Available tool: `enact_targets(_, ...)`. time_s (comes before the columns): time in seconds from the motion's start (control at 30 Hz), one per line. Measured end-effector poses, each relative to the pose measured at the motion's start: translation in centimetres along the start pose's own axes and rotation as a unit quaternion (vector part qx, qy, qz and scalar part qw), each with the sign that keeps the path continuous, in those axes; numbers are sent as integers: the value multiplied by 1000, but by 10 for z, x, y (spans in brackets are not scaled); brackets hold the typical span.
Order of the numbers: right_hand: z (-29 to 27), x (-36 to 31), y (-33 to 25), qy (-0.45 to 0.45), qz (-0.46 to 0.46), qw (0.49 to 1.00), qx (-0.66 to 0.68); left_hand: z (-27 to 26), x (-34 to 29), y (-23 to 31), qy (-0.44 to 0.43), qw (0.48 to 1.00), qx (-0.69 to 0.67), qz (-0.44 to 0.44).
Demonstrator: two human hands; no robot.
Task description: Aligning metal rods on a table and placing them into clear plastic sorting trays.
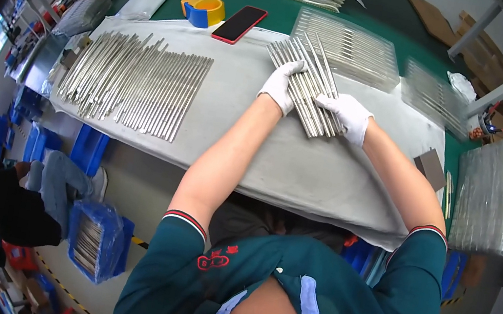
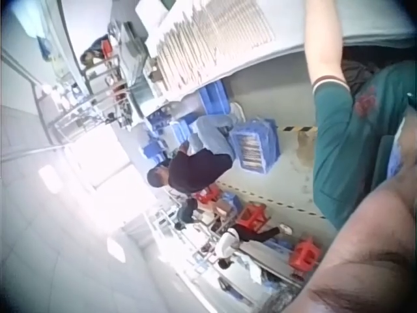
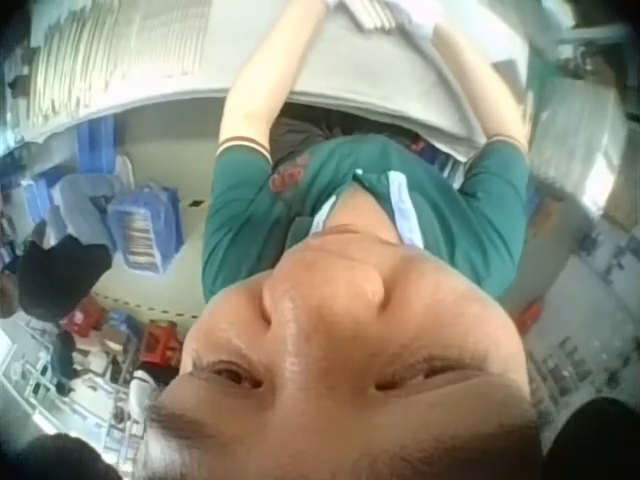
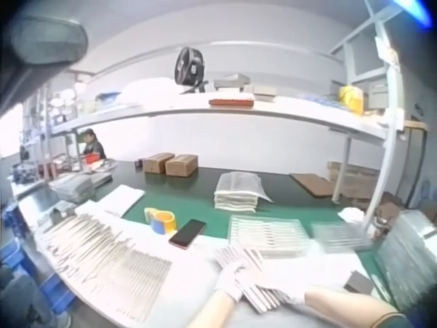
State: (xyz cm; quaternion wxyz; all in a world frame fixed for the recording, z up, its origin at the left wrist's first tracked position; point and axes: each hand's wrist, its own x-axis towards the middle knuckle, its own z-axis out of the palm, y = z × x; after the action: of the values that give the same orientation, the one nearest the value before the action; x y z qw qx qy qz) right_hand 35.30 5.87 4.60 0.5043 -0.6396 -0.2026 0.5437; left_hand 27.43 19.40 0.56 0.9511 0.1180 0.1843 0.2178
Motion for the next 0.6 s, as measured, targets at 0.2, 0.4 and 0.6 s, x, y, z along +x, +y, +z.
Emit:
enact_targets(0.2, 6, -1, 3, 19, -18, 999, -37, -9, 4, 6, -6, 1000, 20, 11)
enact_targets(0.4, -6, -15, 2, 23, -66, 998, -2, 3, -6, 4, -40, 995, 86, 29)
enact_targets(0.6, -17, -26, 6, 82, -90, 993, -10, 2, -4, 6, -55, 998, 18, 16)
